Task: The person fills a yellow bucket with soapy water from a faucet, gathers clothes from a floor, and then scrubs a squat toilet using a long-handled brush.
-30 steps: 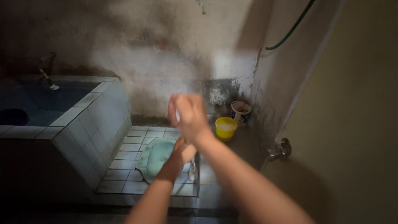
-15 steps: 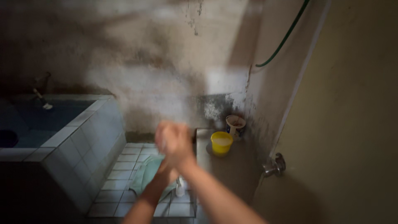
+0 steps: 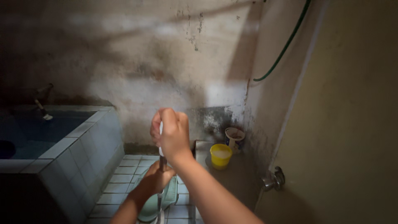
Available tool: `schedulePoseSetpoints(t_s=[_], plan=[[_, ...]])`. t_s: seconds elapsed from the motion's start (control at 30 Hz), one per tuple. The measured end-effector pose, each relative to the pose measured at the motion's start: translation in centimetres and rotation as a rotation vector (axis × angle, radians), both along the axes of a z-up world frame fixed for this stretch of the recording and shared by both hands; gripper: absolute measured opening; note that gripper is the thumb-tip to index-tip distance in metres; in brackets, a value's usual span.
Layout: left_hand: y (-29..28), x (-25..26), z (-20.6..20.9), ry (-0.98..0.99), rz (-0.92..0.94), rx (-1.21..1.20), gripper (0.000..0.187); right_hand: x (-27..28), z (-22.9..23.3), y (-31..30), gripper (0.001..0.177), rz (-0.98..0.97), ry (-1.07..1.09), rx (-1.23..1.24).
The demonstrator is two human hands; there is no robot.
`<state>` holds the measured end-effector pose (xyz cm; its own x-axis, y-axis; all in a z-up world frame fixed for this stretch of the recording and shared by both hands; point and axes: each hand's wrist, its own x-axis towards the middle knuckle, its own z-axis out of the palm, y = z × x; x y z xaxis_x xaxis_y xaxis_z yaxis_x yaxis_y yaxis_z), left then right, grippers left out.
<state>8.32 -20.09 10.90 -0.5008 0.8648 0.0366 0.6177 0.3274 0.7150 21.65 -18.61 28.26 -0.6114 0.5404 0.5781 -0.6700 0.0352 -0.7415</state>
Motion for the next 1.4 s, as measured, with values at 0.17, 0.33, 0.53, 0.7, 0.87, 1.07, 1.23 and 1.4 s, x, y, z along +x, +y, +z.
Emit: schedulePoseSetpoints(t_s=[0.17,0.33,0.53,0.7,0.87,1.07,1.23,1.4], plan=[[1.0,-1.8,-4.0,-0.044,-0.191,0.409,0.039,-0.4,-1.0,-1.0,0.039,-0.115,0.026,-0.003],[4.3,-3.2,-8.7,-0.273,-0.204,0.500,0.053,0.1,-0.6,-1.0,0.039,-0.344,-0.001,0.175],[10.6,-3.4,-14.8,-1.185,-0.275,0.657,0.039,1.1,-2.5,-0.2,0.036,-0.471,-0.058,0.273],[12.2,-2.6,-17.2,-1.368,-0.237,0.877,0.039,1.5,-6.3,0.0,0.034,-0.464,-0.051,0.442],[9.4,1.1,-10.7,-0.587,-0.173,0.677,0.038,1.1,-3.4,2.4,0.038,-0.424,-0.075,0.412],[6.0,5.0,0.2,-0.134,0.050,0.053,0.050,1.8,1.3,4.0,0.041,-0.088,-0.101,0.052],[8.6,1.5,-8.7,-0.259,-0.126,0.468,0.039,2.1,-2.4,3.1,0.039,-0.312,-0.098,0.278],[13.3,-4.1,-22.6,-1.279,-0.461,0.897,0.050,1.8,-9.2,2.8,0.032,-0.214,-0.046,0.390]])
